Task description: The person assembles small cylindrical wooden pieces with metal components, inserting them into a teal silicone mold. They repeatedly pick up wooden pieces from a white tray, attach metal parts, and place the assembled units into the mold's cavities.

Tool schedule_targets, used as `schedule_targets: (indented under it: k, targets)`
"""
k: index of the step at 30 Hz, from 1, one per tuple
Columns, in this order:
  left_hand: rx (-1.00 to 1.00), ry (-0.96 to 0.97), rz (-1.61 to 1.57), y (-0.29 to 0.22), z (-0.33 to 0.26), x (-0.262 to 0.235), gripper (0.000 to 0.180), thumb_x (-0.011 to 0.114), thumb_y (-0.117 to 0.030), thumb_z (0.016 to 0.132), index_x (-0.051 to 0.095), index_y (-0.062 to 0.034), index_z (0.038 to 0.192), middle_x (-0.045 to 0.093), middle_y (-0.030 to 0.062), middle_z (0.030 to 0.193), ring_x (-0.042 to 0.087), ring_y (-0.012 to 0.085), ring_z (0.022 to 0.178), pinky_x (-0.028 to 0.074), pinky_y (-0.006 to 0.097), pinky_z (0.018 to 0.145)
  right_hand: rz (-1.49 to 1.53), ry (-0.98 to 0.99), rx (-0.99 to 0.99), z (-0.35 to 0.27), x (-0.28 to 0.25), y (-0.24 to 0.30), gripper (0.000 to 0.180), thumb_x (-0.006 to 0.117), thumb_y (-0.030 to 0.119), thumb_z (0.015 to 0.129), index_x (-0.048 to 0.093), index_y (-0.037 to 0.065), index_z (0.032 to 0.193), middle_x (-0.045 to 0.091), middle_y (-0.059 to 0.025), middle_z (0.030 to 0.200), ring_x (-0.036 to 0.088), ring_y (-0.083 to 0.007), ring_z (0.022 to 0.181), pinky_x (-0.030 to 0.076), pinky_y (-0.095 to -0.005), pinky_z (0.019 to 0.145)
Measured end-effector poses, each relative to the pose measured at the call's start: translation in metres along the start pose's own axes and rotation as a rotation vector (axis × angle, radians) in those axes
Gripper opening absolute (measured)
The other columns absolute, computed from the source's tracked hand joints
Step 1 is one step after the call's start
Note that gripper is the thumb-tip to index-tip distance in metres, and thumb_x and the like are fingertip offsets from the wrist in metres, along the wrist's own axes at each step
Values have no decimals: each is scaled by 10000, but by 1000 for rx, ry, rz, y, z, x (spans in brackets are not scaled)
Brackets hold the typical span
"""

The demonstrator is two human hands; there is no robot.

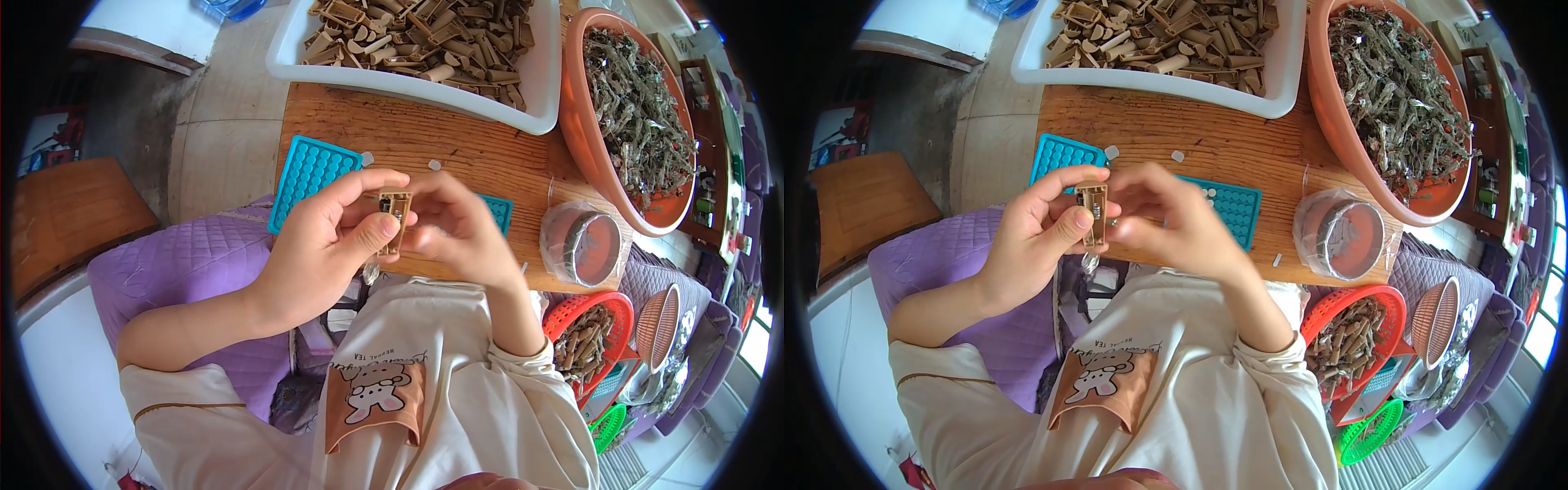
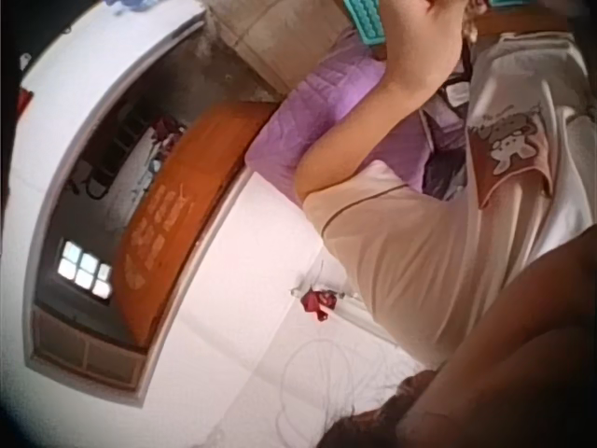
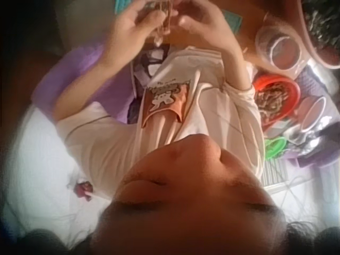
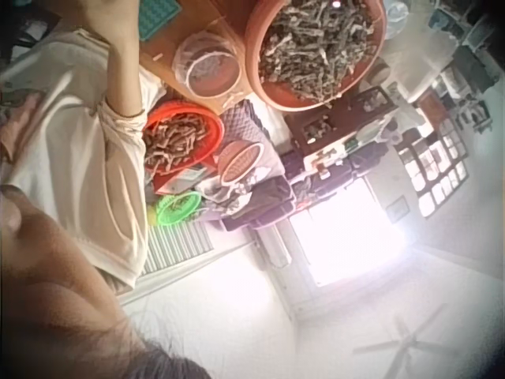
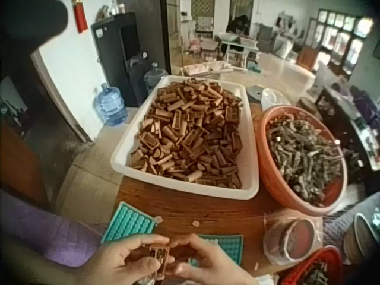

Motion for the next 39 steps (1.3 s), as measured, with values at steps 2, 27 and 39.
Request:
schedule_targets:
  k: [2, 27, 39]
  targets:
    - [-44, 43, 4, 1, 0, 0, 329, 473, -158, 866, 402, -52, 1170, 565, 95, 956, 582, 153, 837, 502, 257, 697, -229, -215, 77, -12, -28, -2, 252, 602, 121, 779, 494, -11, 966, 572, -72, 897, 558, -125, 825, 453, -260, 729]
    - [-175, 177, 29, 13, 2, 3, 374, 530, -124, 831, 418, -33, 1175, 560, 99, 939, 583, 160, 840, 489, 249, 716, -964, -497, -515, -43, -5, 17, 264, 614, -74, 585, 553, 25, 822, 585, -69, 747, 566, -202, 634, 461, -283, 550]
    - [-182, 130, 30, 11, -3, 3, 272, 458, -79, 856, 445, -23, 1122, 556, 58, 898, 556, 95, 780, 461, 210, 690, -858, -542, -441, -43, -11, 7, 234, 609, -71, 645, 568, 14, 859, 605, -93, 795, 583, -193, 685, 466, -264, 621]
Point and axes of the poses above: each hand's wrist, its own z-axis towards the middle knuckle, its own x-axis out of the palm, y = z × x, the point moved 2 cm from there along z, towards the middle knuckle
